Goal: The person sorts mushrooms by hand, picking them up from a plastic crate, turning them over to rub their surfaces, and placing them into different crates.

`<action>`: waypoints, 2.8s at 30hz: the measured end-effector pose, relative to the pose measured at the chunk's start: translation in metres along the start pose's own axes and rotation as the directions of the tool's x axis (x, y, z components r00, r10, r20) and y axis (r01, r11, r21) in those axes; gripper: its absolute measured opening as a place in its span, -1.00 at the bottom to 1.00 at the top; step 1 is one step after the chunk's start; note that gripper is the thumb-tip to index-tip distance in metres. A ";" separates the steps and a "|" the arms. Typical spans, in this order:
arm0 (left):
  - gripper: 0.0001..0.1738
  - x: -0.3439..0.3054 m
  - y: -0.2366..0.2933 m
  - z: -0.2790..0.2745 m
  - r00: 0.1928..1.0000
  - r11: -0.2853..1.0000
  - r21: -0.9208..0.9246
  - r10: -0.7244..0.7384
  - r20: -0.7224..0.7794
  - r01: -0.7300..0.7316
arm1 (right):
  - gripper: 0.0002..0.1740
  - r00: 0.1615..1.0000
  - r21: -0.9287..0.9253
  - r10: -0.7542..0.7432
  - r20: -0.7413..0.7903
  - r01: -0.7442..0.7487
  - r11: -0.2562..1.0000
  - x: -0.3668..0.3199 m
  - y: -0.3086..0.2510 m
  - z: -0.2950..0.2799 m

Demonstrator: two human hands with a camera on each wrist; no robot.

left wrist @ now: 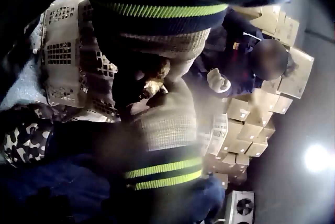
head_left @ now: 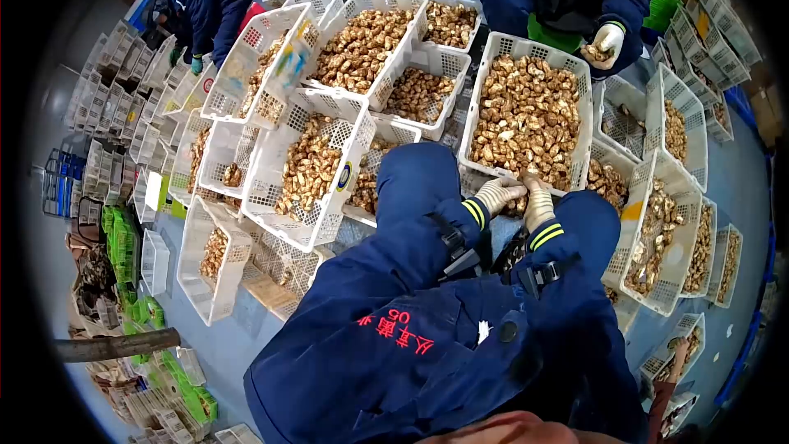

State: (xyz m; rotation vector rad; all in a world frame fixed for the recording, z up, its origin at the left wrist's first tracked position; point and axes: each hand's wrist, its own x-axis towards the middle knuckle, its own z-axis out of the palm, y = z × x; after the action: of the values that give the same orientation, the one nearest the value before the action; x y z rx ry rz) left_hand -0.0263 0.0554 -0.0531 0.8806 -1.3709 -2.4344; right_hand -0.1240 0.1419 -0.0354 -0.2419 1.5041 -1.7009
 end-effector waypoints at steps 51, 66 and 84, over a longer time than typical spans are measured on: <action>-0.53 0.062 0.095 -0.072 0.979 0.987 -0.119 0.086 -0.186 -0.110 | -0.59 0.974 0.213 0.217 0.058 -0.225 0.951 -0.011 -0.042 0.006; -0.29 0.107 0.078 -0.032 0.981 -0.073 0.978 -0.010 -0.196 0.195 | -0.56 0.978 0.266 0.208 0.010 -0.203 0.942 -0.024 -0.055 -0.011; -0.45 0.126 0.062 -0.004 0.963 -0.275 0.944 0.143 0.227 -0.182 | -0.70 0.948 0.388 0.269 0.171 -0.315 0.866 0.018 -0.041 -0.009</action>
State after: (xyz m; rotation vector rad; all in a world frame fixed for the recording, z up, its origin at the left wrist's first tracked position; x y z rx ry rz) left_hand -0.1311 -0.0384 -0.0533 0.6246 -3.1890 -0.3954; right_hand -0.1599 0.1337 -0.0078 0.1123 1.0078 -1.6766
